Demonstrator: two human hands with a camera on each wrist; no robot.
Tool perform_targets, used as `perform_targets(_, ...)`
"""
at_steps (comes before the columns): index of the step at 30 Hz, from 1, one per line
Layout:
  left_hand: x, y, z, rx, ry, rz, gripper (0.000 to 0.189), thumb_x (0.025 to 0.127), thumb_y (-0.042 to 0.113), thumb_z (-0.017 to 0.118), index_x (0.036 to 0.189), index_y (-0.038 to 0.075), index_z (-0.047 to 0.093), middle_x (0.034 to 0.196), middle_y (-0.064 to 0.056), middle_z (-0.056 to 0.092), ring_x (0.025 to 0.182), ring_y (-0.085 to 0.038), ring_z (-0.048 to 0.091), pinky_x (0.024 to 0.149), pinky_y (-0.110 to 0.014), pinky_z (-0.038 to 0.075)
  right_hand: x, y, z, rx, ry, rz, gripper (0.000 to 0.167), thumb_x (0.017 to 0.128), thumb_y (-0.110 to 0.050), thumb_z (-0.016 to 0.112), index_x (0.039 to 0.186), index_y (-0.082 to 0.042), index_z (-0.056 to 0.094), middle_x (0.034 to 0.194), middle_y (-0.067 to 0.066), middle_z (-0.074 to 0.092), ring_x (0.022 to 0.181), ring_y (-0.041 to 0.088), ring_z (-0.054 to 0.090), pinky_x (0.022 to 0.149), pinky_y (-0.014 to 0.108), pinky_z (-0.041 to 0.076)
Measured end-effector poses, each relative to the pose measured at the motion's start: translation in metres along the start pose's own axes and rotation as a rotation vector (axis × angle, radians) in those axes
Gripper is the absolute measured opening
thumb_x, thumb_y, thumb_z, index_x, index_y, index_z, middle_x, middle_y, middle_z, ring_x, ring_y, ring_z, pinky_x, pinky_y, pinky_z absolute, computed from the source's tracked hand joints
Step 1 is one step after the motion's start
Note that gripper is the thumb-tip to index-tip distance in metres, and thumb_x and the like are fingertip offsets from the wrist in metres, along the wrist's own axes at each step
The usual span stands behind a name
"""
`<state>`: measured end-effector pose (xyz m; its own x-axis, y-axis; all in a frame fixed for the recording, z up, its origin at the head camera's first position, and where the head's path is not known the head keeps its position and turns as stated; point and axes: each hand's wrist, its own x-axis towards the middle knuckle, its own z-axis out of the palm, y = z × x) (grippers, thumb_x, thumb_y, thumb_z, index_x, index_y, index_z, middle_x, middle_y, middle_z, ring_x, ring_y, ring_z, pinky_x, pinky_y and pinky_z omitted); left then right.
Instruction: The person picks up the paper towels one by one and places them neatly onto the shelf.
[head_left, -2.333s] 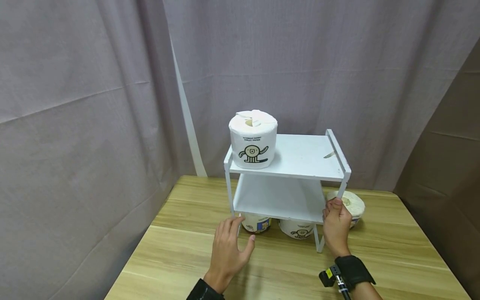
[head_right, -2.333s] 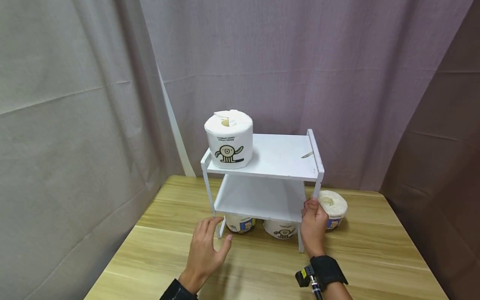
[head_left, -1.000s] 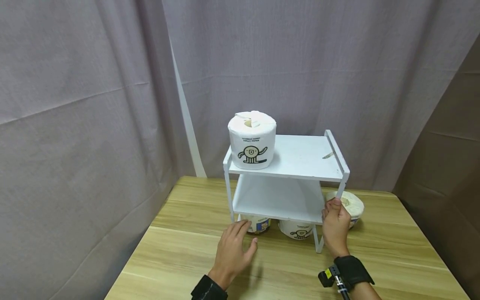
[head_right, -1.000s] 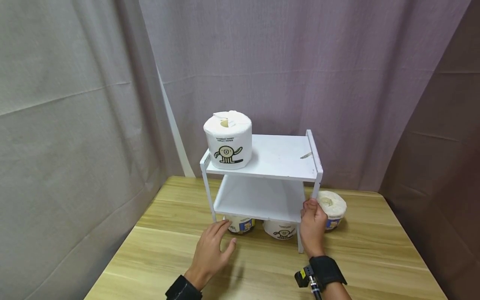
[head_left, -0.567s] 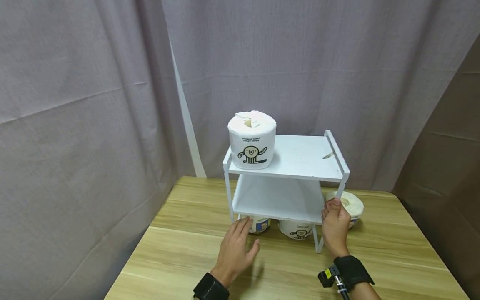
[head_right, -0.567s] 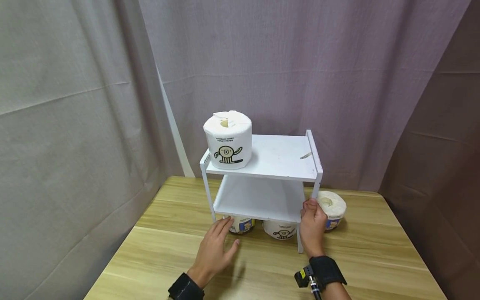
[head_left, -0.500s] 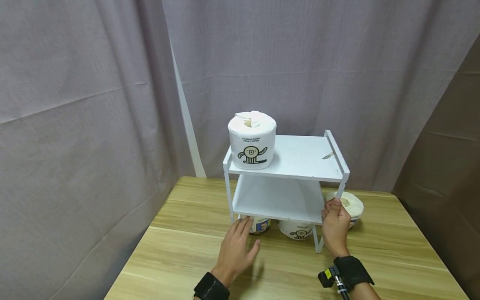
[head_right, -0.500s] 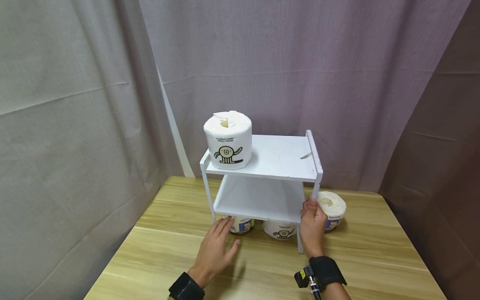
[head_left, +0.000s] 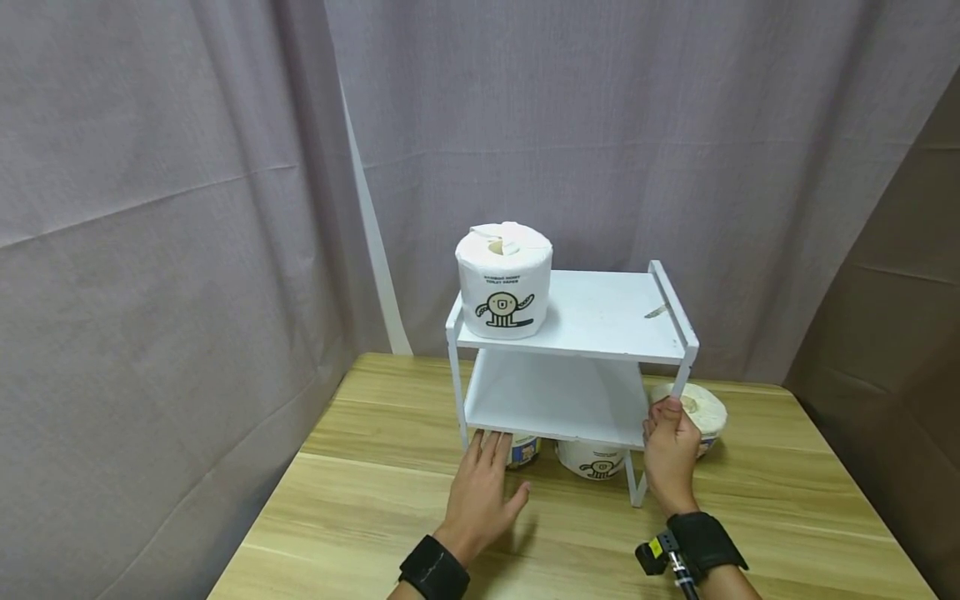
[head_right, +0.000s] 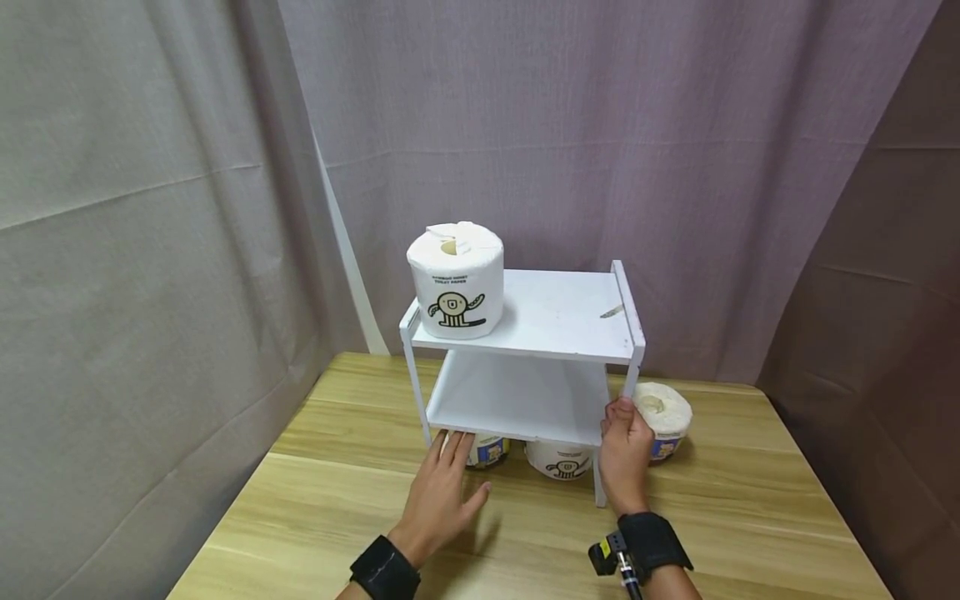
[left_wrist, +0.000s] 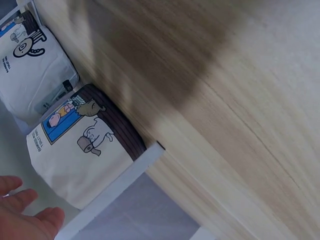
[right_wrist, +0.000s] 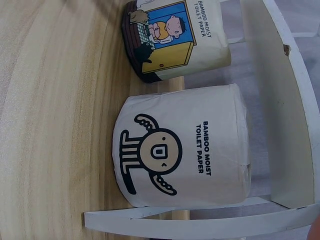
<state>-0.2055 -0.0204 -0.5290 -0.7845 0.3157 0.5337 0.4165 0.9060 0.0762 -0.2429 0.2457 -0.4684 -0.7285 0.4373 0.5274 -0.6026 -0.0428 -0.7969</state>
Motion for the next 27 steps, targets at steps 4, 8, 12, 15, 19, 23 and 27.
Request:
perform_targets(4,0.002,0.001,0.004,0.020,0.016,-0.001,0.094,0.090,0.053,0.078,0.160,0.003,0.039,0.162,-0.014,0.045,0.150,-0.035,0.043,0.122,-0.050,0.036,-0.001,-0.001,0.000,0.004,0.001,0.003,0.055,0.115,-0.029,0.040,0.080,0.014,0.039,0.057,-0.007,0.035,0.044,0.004,0.030,0.045,0.032,0.015)
perform_targets(8,0.005,0.002,0.007,0.043,0.019,-0.010,0.095,0.090,0.055,0.077,0.160,0.005,0.039,0.162,-0.014,0.045,0.149,-0.038,0.042,0.121,-0.050,0.036,-0.002,-0.001,0.000,0.007,0.000,-0.006,0.055,0.116,-0.027,0.039,0.080,0.015,0.038,0.057,-0.007,0.034,0.044,0.004,0.028,0.044,0.033,0.015)
perform_targets(12,0.008,0.002,0.010,0.062,0.007,-0.021,0.096,0.091,0.058,0.075,0.162,0.006,0.036,0.161,-0.012,0.045,0.148,-0.036,0.042,0.121,-0.048,0.037,-0.001,-0.002,0.001,0.015,-0.002,-0.012,0.054,0.116,-0.025,0.039,0.081,0.017,0.038,0.058,-0.008,0.035,0.044,0.003,0.029,0.044,0.033,0.014)
perform_targets(15,0.011,0.003,0.012,0.070,0.004,-0.022,0.097,0.091,0.059,0.075,0.163,0.007,0.034,0.159,-0.011,0.046,0.145,-0.034,0.044,0.118,-0.046,0.039,-0.001,-0.003,0.002,0.012,-0.002,-0.006,0.054,0.116,-0.025,0.039,0.083,0.017,0.039,0.058,-0.009,0.036,0.045,0.002,0.030,0.045,0.032,0.015)
perform_targets(19,0.015,0.004,0.014,0.078,0.009,-0.028,0.096,0.092,0.058,0.074,0.162,0.007,0.033,0.156,-0.011,0.049,0.135,-0.033,0.050,0.112,-0.046,0.044,-0.001,-0.002,0.001,-0.022,-0.001,-0.002,0.054,0.116,-0.027,0.038,0.083,0.016,0.040,0.057,-0.009,0.035,0.045,0.002,0.030,0.044,0.031,0.016)
perform_targets(23,0.020,0.005,0.017,0.094,-0.003,-0.044,0.093,0.093,0.059,0.072,0.161,0.007,0.035,0.153,-0.012,0.052,0.132,-0.034,0.052,0.111,-0.048,0.045,-0.002,-0.002,0.000,-0.024,-0.014,-0.015,0.056,0.116,-0.029,0.038,0.082,0.016,0.039,0.057,-0.008,0.034,0.044,0.004,0.028,0.044,0.033,0.015)
perform_targets(27,0.027,0.005,0.021,0.101,-0.028,-0.061,0.090,0.094,0.061,0.070,0.160,0.007,0.039,0.153,-0.011,0.055,0.138,-0.037,0.051,0.113,-0.051,0.044,-0.002,-0.002,-0.001,-0.019,-0.017,-0.023,0.058,0.115,-0.032,0.039,0.082,0.015,0.040,0.057,-0.008,0.034,0.044,0.004,0.028,0.044,0.033,0.015)
